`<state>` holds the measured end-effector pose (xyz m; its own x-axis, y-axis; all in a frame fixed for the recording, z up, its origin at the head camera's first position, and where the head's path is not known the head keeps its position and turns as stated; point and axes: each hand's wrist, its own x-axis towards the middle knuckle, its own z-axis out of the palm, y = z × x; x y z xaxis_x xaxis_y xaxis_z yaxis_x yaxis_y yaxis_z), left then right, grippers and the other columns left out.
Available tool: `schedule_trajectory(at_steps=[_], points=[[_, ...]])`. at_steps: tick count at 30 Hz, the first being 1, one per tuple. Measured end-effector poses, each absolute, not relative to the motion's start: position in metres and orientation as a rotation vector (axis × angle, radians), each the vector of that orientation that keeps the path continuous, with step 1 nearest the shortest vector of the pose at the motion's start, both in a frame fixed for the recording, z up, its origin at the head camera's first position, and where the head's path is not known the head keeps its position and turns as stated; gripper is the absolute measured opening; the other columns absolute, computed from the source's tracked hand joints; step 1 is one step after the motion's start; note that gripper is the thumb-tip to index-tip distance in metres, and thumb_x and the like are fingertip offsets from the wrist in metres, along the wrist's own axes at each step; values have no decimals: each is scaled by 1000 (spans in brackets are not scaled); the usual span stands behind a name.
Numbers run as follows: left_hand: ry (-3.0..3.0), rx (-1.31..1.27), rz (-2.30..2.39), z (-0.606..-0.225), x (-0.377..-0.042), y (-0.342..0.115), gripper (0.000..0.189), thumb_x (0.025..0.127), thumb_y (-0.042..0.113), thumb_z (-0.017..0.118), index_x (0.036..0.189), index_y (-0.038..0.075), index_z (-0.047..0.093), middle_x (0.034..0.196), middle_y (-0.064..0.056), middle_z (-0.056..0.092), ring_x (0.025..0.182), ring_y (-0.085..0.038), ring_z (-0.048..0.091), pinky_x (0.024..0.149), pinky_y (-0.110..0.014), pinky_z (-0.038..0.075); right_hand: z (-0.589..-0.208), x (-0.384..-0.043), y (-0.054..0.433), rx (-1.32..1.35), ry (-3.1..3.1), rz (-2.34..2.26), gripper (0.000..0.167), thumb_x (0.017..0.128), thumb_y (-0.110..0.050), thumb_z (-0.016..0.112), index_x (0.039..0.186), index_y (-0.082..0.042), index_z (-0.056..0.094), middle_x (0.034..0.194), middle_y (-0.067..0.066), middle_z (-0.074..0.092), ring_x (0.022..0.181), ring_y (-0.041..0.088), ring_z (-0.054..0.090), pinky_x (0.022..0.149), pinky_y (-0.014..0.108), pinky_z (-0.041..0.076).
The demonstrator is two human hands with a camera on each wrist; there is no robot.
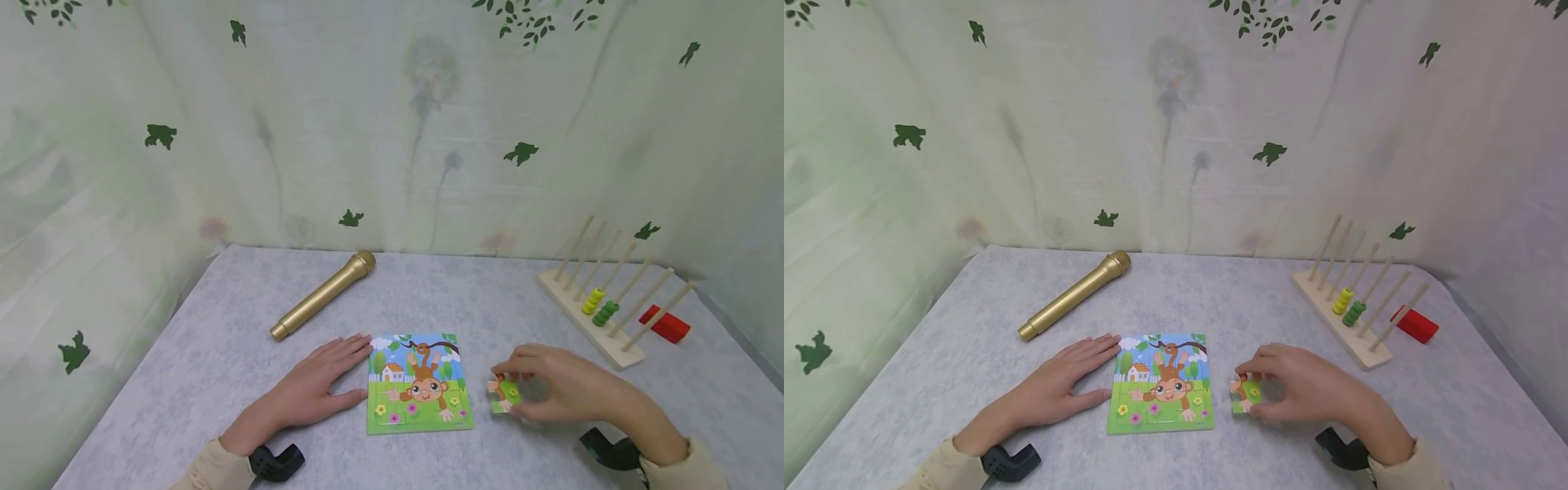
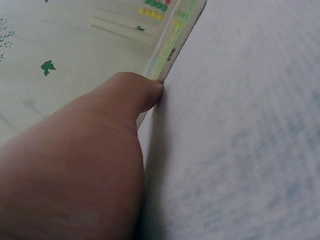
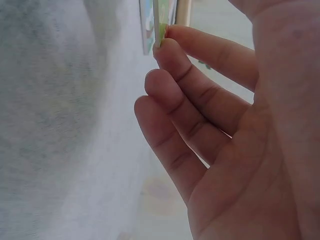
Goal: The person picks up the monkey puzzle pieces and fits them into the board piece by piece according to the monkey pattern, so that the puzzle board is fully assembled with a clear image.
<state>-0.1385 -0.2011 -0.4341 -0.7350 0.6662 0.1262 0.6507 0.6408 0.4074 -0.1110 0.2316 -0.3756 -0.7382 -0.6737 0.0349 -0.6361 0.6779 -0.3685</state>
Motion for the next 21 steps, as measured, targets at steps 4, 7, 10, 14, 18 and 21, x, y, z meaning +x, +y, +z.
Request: schedule_trajectory(at_steps=[4, 7, 10, 14, 18, 21], points=[[2825, 1131, 681, -435, -137, -201, 71, 102, 55, 57, 160, 17, 40, 168, 2, 34, 156, -23, 30, 127, -50, 26, -370, -116, 225, -1109, 2771, -545, 43, 90, -48, 79, 125, -25, 74, 99, -25, 58, 88, 0, 57, 72, 22, 56], [2832, 1131, 679, -434, -137, -201, 71, 102, 55, 57, 160, 17, 40, 167, 2, 34, 156, -23, 30, 127, -50, 26, -368, -118, 220, -1131, 2761, -549, 43, 91, -49, 78, 125, -25, 74, 100, -25, 59, 90, 1, 58, 73, 23, 57], [2835, 1132, 677, -434, -137, -201, 71, 102, 55, 57, 160, 17, 40, 167, 2, 34, 156, -22, 30, 128, -50, 26, -365, -121, 215, -1148, 2762, -559, 43, 91, -50, 77, 125, -24, 74, 99, -25, 59, 89, 1, 59, 73, 23, 57], [2832, 1125, 679, -434, -137, -202, 71, 102, 55, 57, 160, 17, 40, 167, 2, 34, 156, -22, 30, 128, -50, 26, -364, -122, 209, -1140, 2758, -585, 42, 91, -49, 77, 125, -25, 73, 99, -25, 58, 89, 2, 59, 73, 24, 56], [2825, 1120, 678, -435, -137, -202, 71, 102, 56, 56, 160, 17, 40, 167, 3, 34, 156, -22, 30, 128, -50, 26, -366, -122, 206, -1128, 2740, -603, 42, 92, -49, 76, 126, -25, 73, 99, -25, 59, 90, 2, 59, 73, 23, 56], [2821, 1127, 677, -434, -138, -202, 72, 102, 57, 56, 160, 17, 40, 167, 2, 34, 156, -22, 30, 128, -50, 26, -370, -121, 204, -1143, 2745, -607, 43, 92, -49, 76, 126, -24, 73, 100, -24, 59, 89, 1, 58, 72, 23, 55]])
